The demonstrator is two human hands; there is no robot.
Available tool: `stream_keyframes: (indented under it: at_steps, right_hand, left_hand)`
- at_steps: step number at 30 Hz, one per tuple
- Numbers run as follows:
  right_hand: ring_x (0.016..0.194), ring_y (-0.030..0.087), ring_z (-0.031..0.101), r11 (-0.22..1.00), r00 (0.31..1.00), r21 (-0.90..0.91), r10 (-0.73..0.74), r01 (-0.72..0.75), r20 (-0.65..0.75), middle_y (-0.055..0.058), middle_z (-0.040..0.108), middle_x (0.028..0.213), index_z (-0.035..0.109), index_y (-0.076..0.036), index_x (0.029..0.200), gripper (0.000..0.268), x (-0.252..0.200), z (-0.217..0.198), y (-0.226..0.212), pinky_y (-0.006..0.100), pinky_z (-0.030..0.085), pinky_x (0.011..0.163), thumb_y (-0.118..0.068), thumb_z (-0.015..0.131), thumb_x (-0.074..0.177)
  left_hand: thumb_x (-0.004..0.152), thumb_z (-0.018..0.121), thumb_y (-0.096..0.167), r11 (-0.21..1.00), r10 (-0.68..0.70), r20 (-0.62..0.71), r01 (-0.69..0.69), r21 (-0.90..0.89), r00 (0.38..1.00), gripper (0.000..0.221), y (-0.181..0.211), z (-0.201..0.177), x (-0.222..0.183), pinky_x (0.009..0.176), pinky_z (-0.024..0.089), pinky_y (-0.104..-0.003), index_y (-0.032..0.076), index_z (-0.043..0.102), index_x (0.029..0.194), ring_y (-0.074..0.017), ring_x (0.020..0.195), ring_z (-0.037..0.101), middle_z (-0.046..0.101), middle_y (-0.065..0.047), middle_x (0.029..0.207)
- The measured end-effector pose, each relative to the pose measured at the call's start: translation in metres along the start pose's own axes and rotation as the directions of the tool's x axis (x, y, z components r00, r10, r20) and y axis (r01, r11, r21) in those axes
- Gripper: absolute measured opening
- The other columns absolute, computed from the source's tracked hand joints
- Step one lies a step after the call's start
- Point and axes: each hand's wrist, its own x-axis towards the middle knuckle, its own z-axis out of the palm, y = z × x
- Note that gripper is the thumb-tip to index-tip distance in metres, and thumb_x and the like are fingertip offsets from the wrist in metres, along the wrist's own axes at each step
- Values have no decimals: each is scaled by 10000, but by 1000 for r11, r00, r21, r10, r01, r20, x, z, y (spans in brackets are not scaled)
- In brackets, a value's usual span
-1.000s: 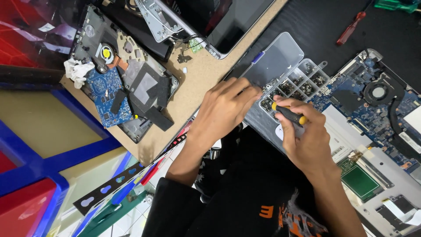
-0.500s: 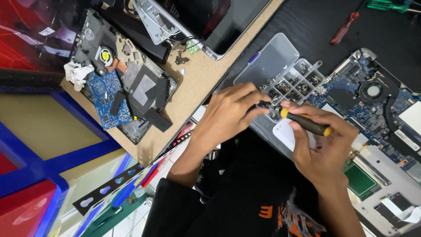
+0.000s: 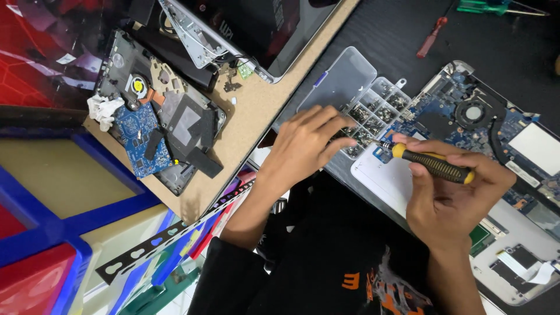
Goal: Disassembling a laptop by removing screws from the motherboard and lifting the component from the chassis.
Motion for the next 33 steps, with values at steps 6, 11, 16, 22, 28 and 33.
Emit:
stream_keyframes:
  at_steps: [6,11,16,22,28,33]
  right_hand:
    - [1005,389,645,999,996,-16,35,-36,-76,329,529,1062,219,-76,1212,304,-3,-5,-15,618,652,1046,11,489,1104]
    - [1006,396,658,996,995,-85,3,-11,-98,331,525,1062,206,-64,1234,340,-11,-22,-24,613,659,1039,31,501,1092]
    - [979,413,674,985,995,-171,-18,1,-100,351,529,1054,194,-53,1210,321,-17,-36,-36,589,658,1015,26,485,1100]
    - [975,473,704,979,993,-199,-56,34,-107,382,536,1097,181,-44,1180,311,-22,-54,-43,569,659,974,25,467,1079]
    - [976,360,702,916,984,-400,-45,-29,-175,317,579,1067,234,-39,1240,296,-43,-88,-35,466,644,866,-58,504,1121]
    - [1019,414,685,927,948,-292,151,-234,-281,374,578,1130,209,-46,1287,249,-55,-101,-39,492,654,866,-82,415,1153]
  left_hand:
    - [988,734,141,880,-10,-116,-46,-473,993,198,30,-7,9,893,578,-340,49,694,1158,-202,983,696,697,-61,1070]
    - [997,719,103,814,15,-193,-125,-567,981,103,42,5,14,921,545,-345,78,736,1096,-204,959,707,724,-57,1048]
    - [985,756,82,776,88,-249,-223,-590,965,143,51,12,20,881,559,-346,87,729,1126,-215,928,703,734,-57,1065]
    - [987,745,97,706,145,-260,-284,-649,955,140,65,19,33,824,537,-339,94,726,1126,-213,880,702,745,-72,1012]
    - [994,728,37,659,230,-299,-374,-652,926,84,87,40,54,783,564,-351,44,732,1077,-238,845,714,734,-90,996]
    - [1014,687,42,668,403,-312,-509,-542,861,66,99,53,67,758,554,-400,-9,723,1035,-262,832,693,719,-112,1024]
